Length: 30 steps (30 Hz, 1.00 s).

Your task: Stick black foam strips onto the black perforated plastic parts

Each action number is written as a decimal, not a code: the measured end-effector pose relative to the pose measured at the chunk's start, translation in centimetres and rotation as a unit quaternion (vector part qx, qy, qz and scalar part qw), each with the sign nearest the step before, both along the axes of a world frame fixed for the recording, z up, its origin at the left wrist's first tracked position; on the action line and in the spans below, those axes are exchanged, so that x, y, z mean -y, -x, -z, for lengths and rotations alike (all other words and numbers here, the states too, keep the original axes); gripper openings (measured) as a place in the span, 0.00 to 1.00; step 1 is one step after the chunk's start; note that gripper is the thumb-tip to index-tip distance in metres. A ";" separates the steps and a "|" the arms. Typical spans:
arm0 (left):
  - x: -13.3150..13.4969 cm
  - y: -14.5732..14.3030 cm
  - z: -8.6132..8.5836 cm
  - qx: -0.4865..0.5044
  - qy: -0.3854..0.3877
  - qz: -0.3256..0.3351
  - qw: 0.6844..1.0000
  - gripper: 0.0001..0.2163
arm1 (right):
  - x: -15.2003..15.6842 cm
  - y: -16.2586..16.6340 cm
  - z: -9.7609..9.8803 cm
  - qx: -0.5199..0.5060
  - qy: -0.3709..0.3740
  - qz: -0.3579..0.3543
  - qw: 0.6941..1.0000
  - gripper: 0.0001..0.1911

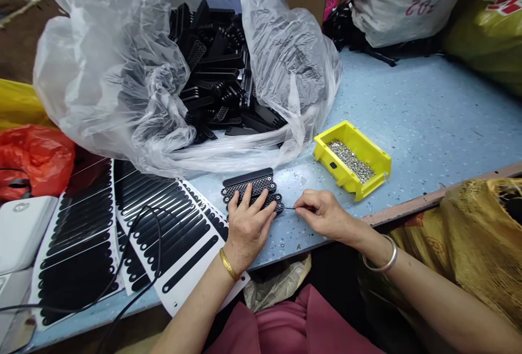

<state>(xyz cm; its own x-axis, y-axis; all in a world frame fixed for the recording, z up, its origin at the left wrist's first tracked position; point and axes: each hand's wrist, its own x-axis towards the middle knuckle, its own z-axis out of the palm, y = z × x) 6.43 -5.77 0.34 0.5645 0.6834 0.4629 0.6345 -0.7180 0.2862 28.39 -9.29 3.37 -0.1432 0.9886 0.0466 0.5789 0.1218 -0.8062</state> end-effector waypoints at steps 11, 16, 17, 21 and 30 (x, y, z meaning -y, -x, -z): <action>0.1 0.1 -0.1 0.003 0.008 0.004 1.000 0.10 | -0.6 0.8 0.7 0.126 -0.051 -0.032 0.990 0.10; 0.1 0.0 -0.1 0.011 0.003 0.003 1.000 0.09 | -0.6 1.0 0.6 0.176 -0.054 -0.048 0.982 0.11; 0.1 0.0 -0.1 0.012 0.001 0.003 1.000 0.09 | -0.7 1.1 0.4 0.185 -0.052 -0.053 0.980 0.11; 0.0 0.0 -0.1 0.016 0.001 0.005 1.000 0.09 | -1.2 1.7 -1.2 0.254 -0.038 -0.073 0.964 0.12; 0.1 0.0 -0.1 0.012 0.011 0.001 1.000 0.09 | -2.7 2.7 -3.0 0.306 0.000 -0.117 0.945 0.10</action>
